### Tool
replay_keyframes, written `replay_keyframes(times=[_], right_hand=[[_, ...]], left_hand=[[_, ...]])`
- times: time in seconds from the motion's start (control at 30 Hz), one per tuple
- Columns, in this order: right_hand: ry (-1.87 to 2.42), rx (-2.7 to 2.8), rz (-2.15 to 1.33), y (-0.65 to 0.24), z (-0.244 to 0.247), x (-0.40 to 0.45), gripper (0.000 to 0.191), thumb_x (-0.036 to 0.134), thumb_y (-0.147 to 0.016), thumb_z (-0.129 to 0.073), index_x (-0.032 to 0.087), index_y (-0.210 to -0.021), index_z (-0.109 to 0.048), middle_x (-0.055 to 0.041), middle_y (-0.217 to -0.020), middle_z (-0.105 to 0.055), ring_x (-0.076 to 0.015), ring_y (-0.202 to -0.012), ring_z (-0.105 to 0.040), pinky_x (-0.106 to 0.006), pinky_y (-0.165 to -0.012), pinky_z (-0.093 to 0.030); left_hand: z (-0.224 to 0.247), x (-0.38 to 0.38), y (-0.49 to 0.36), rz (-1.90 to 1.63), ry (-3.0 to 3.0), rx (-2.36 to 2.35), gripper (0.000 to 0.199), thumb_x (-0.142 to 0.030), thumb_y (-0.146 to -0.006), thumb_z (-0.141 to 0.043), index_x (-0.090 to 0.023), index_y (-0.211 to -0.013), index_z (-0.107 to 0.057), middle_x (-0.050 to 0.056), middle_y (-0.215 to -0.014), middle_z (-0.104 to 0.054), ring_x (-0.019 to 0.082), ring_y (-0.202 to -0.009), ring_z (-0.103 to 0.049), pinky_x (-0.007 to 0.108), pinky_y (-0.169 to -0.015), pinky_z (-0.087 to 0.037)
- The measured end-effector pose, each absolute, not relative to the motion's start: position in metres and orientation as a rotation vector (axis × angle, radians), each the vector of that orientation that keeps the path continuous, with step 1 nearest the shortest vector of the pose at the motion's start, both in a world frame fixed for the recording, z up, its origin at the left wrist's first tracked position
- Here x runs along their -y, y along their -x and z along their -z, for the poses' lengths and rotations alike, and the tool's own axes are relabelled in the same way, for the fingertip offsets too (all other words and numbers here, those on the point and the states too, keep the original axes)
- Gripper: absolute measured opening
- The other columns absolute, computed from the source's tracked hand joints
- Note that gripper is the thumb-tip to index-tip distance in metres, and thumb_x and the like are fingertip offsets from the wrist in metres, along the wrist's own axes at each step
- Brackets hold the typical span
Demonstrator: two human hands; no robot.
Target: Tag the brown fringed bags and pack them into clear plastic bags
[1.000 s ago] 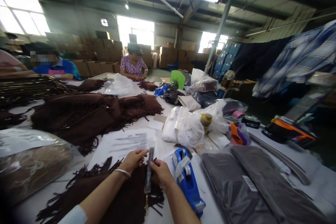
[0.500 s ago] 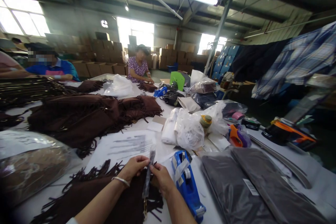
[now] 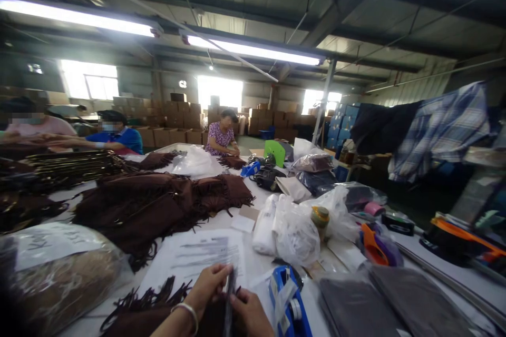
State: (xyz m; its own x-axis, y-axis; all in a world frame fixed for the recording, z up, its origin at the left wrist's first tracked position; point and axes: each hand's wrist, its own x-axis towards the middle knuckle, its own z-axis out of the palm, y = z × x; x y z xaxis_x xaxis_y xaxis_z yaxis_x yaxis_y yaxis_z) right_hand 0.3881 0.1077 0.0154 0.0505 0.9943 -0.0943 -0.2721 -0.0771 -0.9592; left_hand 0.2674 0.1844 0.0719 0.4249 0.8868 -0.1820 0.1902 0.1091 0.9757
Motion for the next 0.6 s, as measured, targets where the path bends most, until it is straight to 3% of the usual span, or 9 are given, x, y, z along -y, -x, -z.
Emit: replay_keyframes(times=[0.17, 0.33, 0.4, 0.47, 0.6], right_hand=[[1.194, 1.001, -1.276, -0.387, -0.026, -0.1, 0.049, 0.056, -0.068, -0.067, 0.012, -0.091, -0.068, -0.0063, -0.072, -0.067, -0.0243, -0.074, -0.064, -0.038, -0.075, -0.048], [1.349, 1.13, -0.818, -0.384, -0.056, -0.091, 0.045, 0.039, -0.082, -0.054, 0.02, -0.123, -0.056, -0.0087, -0.12, -0.062, -0.0239, -0.113, -0.054, -0.039, -0.098, -0.039], [1.393, 1.215, -0.785, -0.384, -0.061, -0.091, 0.038, 0.033, -0.083, -0.052, 0.021, -0.118, -0.061, -0.0073, -0.116, -0.064, -0.0226, -0.109, -0.057, -0.038, -0.097, -0.04], [1.409, 1.287, -0.863, -0.385, -0.06, -0.088, 0.029, 0.029, -0.077, -0.058, 0.02, -0.103, -0.068, -0.0052, -0.099, -0.071, -0.0223, -0.095, -0.062, -0.036, -0.091, -0.045], [1.463, 1.283, -0.934, -0.389, -0.052, -0.071, 0.02, 0.028, -0.072, -0.064, 0.018, -0.087, -0.07, -0.0026, -0.081, -0.071, -0.021, -0.079, -0.064, -0.033, -0.079, -0.049]], left_hand=[[-0.078, -0.183, -0.267, -0.722, -1.468, -1.033, 0.048, -0.06, -0.057, -0.067, -0.014, -0.071, -0.064, -0.004, -0.048, -0.05, 0.01, -0.041, -0.042, 0.022, -0.04, -0.033], [-0.069, -0.169, -0.245, -0.752, -1.514, -1.007, 0.047, -0.054, -0.066, -0.065, -0.015, -0.091, -0.068, 0.005, -0.082, -0.069, 0.019, -0.074, -0.062, 0.026, -0.062, -0.048], [-0.066, -0.172, -0.244, -0.759, -1.517, -1.008, 0.049, -0.055, -0.07, -0.06, -0.013, -0.095, -0.067, 0.007, -0.088, -0.069, 0.02, -0.079, -0.062, 0.028, -0.069, -0.049], [-0.065, -0.176, -0.246, -0.757, -1.531, -1.006, 0.05, -0.055, -0.073, -0.057, -0.012, -0.096, -0.066, 0.008, -0.087, -0.069, 0.019, -0.077, -0.062, 0.029, -0.071, -0.05], [-0.07, -0.173, -0.229, -0.758, -1.62, -1.029, 0.055, -0.052, -0.073, -0.058, -0.011, -0.109, -0.062, 0.004, -0.073, -0.066, 0.019, -0.066, -0.06, 0.034, -0.071, -0.05]])
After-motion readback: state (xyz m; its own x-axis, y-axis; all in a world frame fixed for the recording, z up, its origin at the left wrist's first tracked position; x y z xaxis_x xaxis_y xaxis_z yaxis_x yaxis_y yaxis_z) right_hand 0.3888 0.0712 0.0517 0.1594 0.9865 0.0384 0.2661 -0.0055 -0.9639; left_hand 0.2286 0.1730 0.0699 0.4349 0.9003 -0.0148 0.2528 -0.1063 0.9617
